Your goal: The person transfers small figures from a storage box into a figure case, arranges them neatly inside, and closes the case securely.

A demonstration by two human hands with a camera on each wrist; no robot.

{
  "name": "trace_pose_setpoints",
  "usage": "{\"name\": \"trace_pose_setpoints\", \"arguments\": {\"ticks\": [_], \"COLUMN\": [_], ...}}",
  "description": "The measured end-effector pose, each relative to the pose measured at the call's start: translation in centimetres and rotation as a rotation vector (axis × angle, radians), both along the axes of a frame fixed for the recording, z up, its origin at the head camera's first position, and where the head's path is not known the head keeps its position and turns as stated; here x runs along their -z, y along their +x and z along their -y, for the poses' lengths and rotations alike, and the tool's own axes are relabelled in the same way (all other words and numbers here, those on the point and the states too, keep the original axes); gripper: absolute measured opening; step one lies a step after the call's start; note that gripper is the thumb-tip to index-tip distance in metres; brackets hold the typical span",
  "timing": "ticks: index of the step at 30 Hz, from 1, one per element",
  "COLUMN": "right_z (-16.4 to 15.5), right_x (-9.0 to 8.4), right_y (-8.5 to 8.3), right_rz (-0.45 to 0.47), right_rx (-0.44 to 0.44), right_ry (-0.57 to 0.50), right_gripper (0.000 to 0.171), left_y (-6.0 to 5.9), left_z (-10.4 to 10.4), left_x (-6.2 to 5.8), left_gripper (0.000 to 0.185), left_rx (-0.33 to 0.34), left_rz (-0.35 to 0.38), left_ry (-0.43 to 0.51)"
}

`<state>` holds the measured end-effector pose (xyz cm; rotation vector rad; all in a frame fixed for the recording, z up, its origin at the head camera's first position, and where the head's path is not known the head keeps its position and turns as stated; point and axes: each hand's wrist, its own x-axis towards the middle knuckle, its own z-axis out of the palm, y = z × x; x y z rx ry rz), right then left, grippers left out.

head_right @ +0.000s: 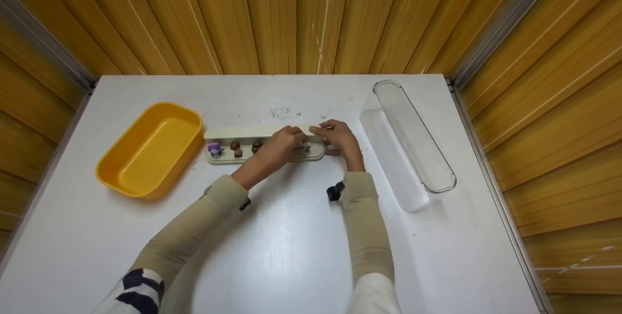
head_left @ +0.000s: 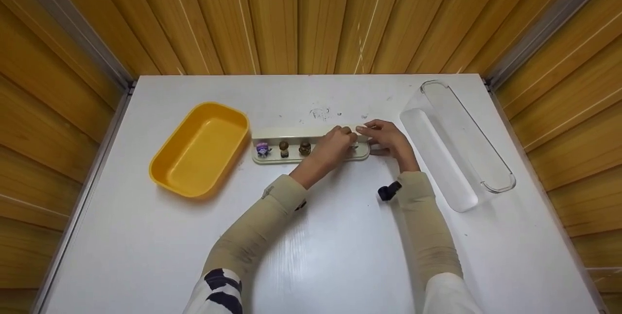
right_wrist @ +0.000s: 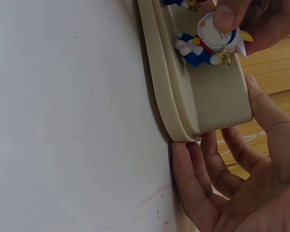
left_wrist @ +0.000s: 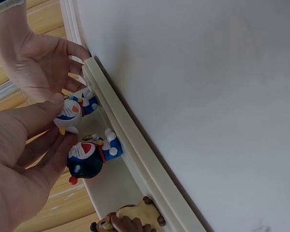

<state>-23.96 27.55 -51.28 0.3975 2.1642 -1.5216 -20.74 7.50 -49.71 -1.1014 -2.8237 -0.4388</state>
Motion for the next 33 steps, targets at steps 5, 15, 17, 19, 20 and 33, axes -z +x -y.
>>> {"name": "trace_pose_setpoints", "arguments": {"ticks": [5,15,17,19,20,33], "right_z": [0.08,0.0,0.01,0.05,0.06,-0.13], "right_x": [0.15,0.3,0.3,0.26,0.21,0.09], "right_y": [-0.09,-0.04,-0.03,-0.05,-0.06,-0.06], "right_rz": [0.006,0.011,0.009,0.008,0.006,0.016], "right_rx": [-0.004,-0.005,-0.007,-0.012,-0.014,0.0], "right_ry": [-0.004,-0.001,0.0,0.003,0.004,-0.007], "right_gripper": [0.065,0.066,0.065,0.064,0.064,0.067], "left_y": [0.1,0.05,0.04,0.01,-0.01,0.14], "left_z": [0.0,-0.16,-0.13,-0.11,-0.13,-0.28], "left_x": [0.03,0.3,0.34,0.38,0.35,-0.37], "left_gripper": [0.02,0.022,0.022,0.021,0.02,0.019], "left_rx": [0.012,0.027,0.022,0.017,0.014,-0.016], "left_rz": [-0.006,-0.018,-0.017,-0.016,-0.013,0.035], "left_ry": [-0.016,0.005,0.015,0.027,0.03,0.028]}}
